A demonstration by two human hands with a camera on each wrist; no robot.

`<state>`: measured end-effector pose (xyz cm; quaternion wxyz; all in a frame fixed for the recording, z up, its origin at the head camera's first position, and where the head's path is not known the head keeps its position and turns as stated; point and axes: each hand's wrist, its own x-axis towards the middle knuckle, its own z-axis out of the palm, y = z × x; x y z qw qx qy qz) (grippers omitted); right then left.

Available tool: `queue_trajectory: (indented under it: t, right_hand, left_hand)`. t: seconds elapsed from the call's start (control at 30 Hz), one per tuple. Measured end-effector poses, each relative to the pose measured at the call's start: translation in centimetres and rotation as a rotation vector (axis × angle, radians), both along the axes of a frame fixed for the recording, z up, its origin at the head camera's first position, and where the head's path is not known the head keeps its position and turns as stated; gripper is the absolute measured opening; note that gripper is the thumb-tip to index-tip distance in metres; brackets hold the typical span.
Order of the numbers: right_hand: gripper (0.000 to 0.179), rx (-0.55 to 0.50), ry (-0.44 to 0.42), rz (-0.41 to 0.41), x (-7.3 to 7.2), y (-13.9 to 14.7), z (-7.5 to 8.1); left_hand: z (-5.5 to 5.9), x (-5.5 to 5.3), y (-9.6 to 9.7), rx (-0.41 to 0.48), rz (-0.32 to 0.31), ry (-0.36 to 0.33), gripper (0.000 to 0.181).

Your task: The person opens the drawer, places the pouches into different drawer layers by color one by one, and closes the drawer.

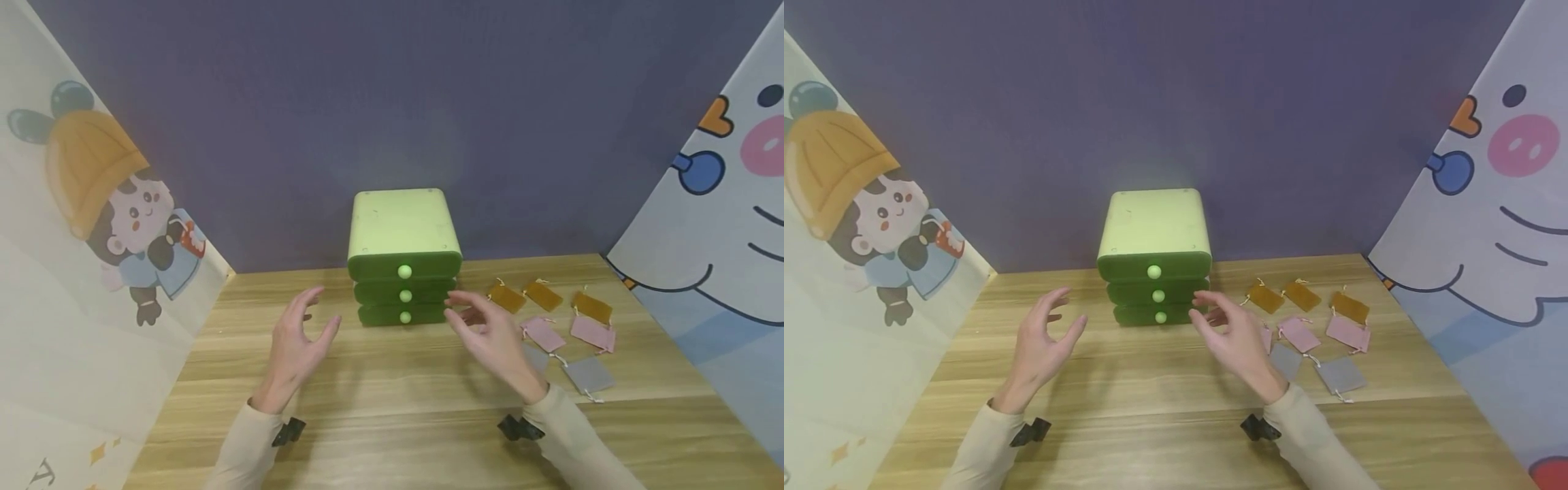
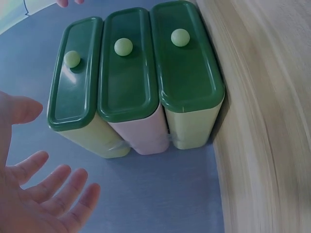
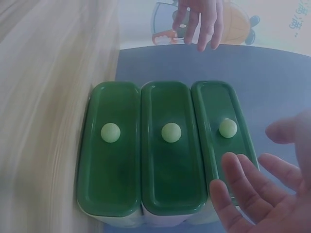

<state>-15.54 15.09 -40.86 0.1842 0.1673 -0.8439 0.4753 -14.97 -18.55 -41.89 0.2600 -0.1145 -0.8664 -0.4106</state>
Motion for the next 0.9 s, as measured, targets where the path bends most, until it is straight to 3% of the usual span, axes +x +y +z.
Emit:
queue_trajectory:
  t: [0.4, 0.9]
  right_hand:
    - [0.033, -0.078, -0.063, 0.043, -0.6, -0.8, -0.1]
    - [0.03, -0.112, -0.036, 0.076, -1.2, -2.1, -0.1]
  left_hand:
    - [-0.2, -0.5, 0.3, 0.031, -0.002, -0.018, 0.062]
    - [-0.6, -1.0, 1.1, 0.066, -0.013, -0.013, 0.06]
